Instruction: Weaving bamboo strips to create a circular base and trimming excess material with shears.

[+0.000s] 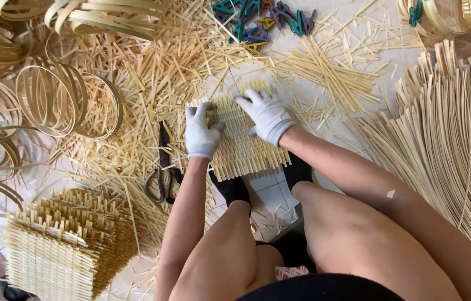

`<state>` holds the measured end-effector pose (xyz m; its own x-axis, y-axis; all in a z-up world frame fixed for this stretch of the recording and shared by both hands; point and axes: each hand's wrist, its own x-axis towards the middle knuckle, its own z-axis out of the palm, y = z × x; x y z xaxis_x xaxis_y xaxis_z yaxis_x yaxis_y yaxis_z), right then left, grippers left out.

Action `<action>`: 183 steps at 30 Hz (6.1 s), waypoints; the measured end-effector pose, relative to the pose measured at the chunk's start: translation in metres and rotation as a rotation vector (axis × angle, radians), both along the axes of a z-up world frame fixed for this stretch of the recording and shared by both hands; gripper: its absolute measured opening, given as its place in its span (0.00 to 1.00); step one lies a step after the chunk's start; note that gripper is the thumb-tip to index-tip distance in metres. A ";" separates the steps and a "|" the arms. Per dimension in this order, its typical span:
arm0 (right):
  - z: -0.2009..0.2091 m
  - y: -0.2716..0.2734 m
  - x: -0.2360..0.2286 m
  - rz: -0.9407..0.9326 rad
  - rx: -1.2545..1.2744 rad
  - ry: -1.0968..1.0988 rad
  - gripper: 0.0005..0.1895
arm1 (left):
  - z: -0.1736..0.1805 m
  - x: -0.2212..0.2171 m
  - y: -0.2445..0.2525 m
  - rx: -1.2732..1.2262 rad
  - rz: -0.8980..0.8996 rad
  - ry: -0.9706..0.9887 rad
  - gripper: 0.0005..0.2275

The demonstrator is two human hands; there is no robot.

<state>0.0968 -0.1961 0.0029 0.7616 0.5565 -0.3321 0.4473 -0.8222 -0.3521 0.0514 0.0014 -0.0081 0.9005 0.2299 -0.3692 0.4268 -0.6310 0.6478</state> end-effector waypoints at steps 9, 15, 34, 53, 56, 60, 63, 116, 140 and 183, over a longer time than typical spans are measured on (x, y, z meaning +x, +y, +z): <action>-0.062 -0.047 -0.063 0.164 0.260 -0.320 0.21 | 0.005 -0.076 0.005 0.240 -0.422 -0.265 0.21; 0.013 -0.042 -0.061 0.203 0.275 -0.044 0.47 | 0.032 -0.076 -0.004 0.220 -0.616 -0.129 0.43; -0.009 -0.051 -0.051 0.289 0.204 0.046 0.56 | 0.052 -0.060 0.001 0.218 -0.701 0.082 0.43; -0.071 -0.135 -0.097 -0.495 0.289 0.552 0.20 | 0.016 -0.065 -0.042 0.608 -0.649 0.092 0.34; -0.068 -0.136 -0.094 -0.526 0.237 0.659 0.19 | 0.018 -0.063 -0.044 0.619 -0.641 0.060 0.34; -0.050 -0.150 -0.083 -0.442 0.100 0.387 0.13 | 0.022 -0.064 -0.044 0.600 -0.634 0.078 0.35; -0.030 -0.160 -0.054 -0.375 0.001 0.069 0.10 | 0.044 -0.052 -0.047 0.538 -0.643 0.155 0.37; 0.015 -0.142 -0.040 -0.437 -0.116 -0.093 0.28 | 0.031 -0.062 -0.044 0.538 -0.608 0.108 0.41; -0.068 -0.037 -0.076 0.245 0.123 -0.369 0.59 | -0.030 -0.103 -0.016 0.572 -0.647 -0.357 0.42; -0.051 -0.035 -0.032 -0.466 0.263 0.208 0.32 | -0.003 -0.048 0.006 -0.046 0.125 0.162 0.22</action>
